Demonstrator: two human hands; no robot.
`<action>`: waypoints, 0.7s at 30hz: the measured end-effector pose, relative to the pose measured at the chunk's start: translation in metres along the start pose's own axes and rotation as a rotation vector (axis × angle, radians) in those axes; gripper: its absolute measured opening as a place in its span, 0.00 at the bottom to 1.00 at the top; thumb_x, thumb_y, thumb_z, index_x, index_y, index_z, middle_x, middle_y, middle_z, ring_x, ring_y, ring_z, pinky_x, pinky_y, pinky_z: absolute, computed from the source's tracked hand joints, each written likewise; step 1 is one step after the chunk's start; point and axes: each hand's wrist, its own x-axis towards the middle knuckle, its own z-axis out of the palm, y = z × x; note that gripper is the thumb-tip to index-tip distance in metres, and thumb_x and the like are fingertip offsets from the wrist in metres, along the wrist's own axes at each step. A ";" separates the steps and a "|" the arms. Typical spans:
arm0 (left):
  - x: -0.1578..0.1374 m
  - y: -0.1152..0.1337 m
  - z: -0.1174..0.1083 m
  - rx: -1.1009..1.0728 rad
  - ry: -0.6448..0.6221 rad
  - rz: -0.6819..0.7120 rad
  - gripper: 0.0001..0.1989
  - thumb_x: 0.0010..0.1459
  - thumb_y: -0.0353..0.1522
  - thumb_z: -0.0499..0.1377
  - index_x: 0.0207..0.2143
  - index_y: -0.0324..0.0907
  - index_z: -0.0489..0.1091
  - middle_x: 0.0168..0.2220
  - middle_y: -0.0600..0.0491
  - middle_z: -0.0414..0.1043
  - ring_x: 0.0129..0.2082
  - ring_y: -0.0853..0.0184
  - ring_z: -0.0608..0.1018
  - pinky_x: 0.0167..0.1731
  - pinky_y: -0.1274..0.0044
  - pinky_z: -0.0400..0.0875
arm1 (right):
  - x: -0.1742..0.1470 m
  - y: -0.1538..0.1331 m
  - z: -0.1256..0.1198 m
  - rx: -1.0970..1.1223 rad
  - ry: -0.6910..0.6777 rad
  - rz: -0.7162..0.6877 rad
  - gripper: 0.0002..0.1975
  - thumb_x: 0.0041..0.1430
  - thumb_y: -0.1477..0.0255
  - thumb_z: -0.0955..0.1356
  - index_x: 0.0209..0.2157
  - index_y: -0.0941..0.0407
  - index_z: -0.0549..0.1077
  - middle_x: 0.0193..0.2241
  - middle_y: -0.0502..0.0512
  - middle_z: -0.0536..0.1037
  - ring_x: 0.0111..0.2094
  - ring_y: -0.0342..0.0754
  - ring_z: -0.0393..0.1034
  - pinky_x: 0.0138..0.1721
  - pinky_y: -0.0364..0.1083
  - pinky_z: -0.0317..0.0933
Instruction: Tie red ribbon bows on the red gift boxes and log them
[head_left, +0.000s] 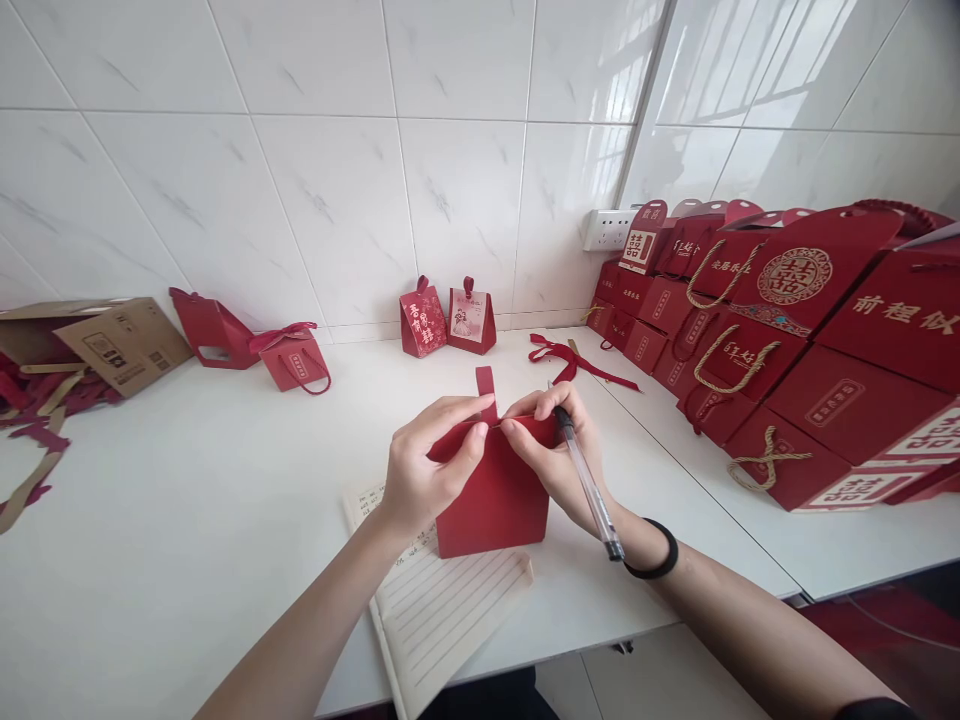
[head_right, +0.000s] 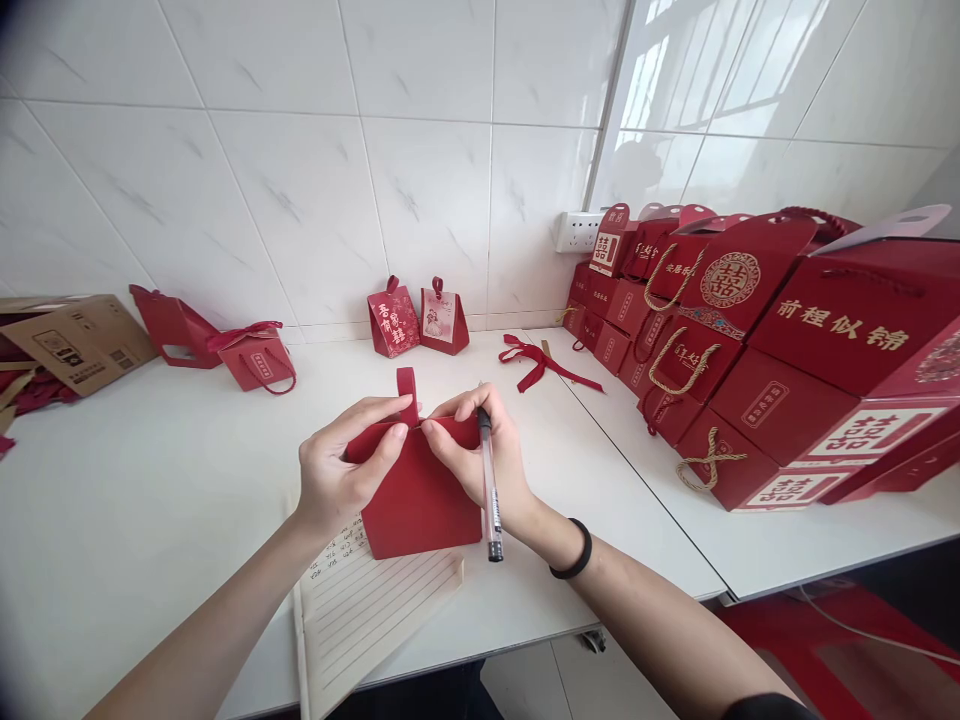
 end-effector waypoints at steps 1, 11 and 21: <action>0.000 0.000 0.000 -0.008 -0.011 -0.024 0.12 0.55 0.27 0.56 0.42 0.44 0.71 0.37 0.55 0.75 0.36 0.71 0.76 0.37 0.79 0.73 | 0.000 0.000 0.000 -0.001 -0.001 0.000 0.13 0.55 0.72 0.68 0.28 0.53 0.55 0.27 0.47 0.73 0.29 0.45 0.67 0.33 0.46 0.60; 0.003 0.001 0.000 -0.045 -0.036 0.000 0.13 0.55 0.26 0.55 0.42 0.44 0.72 0.37 0.53 0.74 0.38 0.70 0.76 0.39 0.77 0.73 | 0.001 -0.003 0.001 -0.007 0.026 0.037 0.14 0.53 0.72 0.68 0.27 0.53 0.55 0.25 0.47 0.72 0.27 0.45 0.66 0.32 0.46 0.60; 0.001 0.001 0.001 -0.036 -0.016 -0.031 0.13 0.55 0.27 0.55 0.43 0.45 0.72 0.37 0.53 0.74 0.38 0.70 0.76 0.39 0.77 0.74 | 0.003 -0.005 0.001 -0.041 0.013 0.049 0.14 0.49 0.75 0.67 0.26 0.53 0.54 0.25 0.46 0.71 0.26 0.45 0.65 0.31 0.46 0.59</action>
